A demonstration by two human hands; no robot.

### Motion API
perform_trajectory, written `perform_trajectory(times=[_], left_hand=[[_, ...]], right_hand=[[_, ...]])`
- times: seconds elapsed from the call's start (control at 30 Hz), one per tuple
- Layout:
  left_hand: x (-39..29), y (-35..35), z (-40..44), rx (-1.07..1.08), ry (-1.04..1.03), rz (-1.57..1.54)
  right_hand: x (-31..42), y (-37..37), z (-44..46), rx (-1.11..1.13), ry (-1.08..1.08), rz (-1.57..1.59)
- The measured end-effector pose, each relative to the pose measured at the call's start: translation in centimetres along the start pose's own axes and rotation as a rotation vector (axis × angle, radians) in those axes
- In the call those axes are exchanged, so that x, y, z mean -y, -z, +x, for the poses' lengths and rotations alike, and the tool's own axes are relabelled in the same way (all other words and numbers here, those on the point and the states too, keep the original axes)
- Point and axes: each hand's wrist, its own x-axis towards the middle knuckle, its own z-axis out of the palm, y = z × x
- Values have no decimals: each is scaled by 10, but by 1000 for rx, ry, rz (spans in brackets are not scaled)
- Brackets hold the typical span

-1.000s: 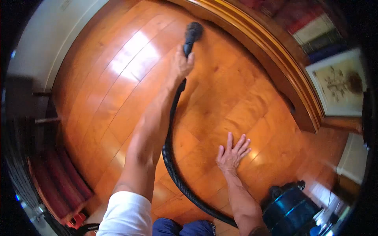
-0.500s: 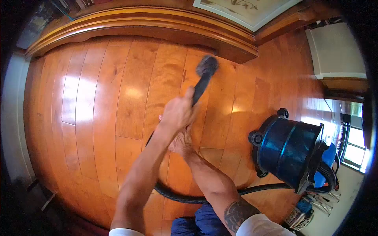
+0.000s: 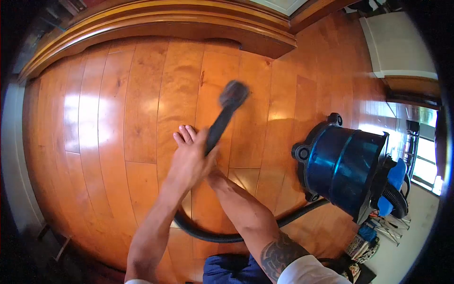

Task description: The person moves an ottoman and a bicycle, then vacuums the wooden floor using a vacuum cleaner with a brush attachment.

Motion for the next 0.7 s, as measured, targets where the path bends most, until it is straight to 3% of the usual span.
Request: perform_trajectory(times=[0.1,0.23,0.3,0.37,0.47,0.53,0.6,0.63,0.7], left_hand=[[-49,-38,97,118,-43,-187],[-75,-36,99,116,-47,-113],[-67,-22,56,137,53,-66],[-48,-28,-14,-120,-14,236],[-66,24,-137,98,397,-130],[-63,26,-233,81,483,-209],[-79,20,-309,27,449,-88],[-81,18,-311,10,460,-81],[-97,13,-325,71,651,-11]], right_hand=[[8,5,-4,94,-27,-102],[8,16,-5,157,-7,8],[-2,-6,-10,51,41,-1],[-1,-18,-24,-74,74,6],[-29,0,-90,-14,245,333],[-44,16,-183,229,454,166],[-56,56,-231,136,218,246],[-67,56,-224,133,238,251],[-76,50,-214,-13,-75,93]])
